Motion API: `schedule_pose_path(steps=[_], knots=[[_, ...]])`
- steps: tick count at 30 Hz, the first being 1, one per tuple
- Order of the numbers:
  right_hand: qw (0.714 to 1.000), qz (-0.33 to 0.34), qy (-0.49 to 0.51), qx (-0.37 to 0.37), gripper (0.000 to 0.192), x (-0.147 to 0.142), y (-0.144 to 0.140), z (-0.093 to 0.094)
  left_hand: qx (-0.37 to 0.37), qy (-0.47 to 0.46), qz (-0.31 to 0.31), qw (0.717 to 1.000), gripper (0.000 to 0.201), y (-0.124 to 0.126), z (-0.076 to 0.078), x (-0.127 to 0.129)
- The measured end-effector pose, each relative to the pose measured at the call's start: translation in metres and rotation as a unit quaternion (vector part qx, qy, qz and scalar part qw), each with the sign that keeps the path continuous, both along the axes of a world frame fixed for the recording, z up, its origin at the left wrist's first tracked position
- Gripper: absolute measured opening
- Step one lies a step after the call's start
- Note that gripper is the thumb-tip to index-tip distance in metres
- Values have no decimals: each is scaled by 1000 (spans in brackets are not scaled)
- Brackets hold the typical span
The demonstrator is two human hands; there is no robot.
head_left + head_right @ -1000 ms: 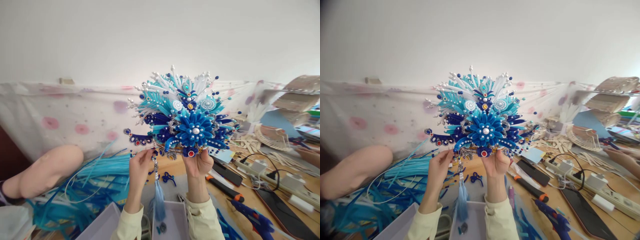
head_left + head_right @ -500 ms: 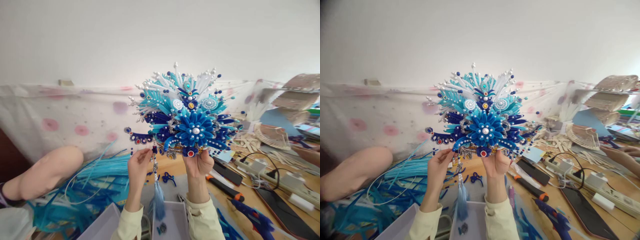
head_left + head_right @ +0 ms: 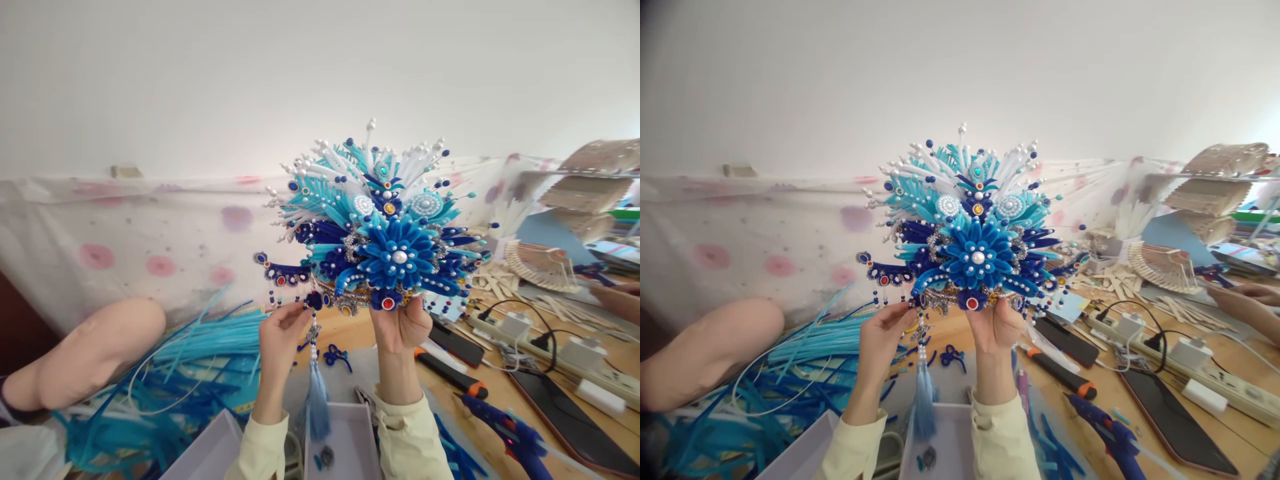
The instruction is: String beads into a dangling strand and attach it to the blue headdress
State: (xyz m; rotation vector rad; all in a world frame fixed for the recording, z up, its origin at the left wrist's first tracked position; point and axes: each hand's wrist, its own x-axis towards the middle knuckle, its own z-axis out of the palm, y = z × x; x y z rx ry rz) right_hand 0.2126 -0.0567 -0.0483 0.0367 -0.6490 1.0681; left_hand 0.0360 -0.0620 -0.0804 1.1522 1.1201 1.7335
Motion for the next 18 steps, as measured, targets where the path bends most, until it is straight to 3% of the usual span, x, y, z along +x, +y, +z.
schedule_pose_path(steps=[18], knots=[[1000,-9,-3,-13,37,2,-1,2,-27,99,24,994,34,-4,3,3]])
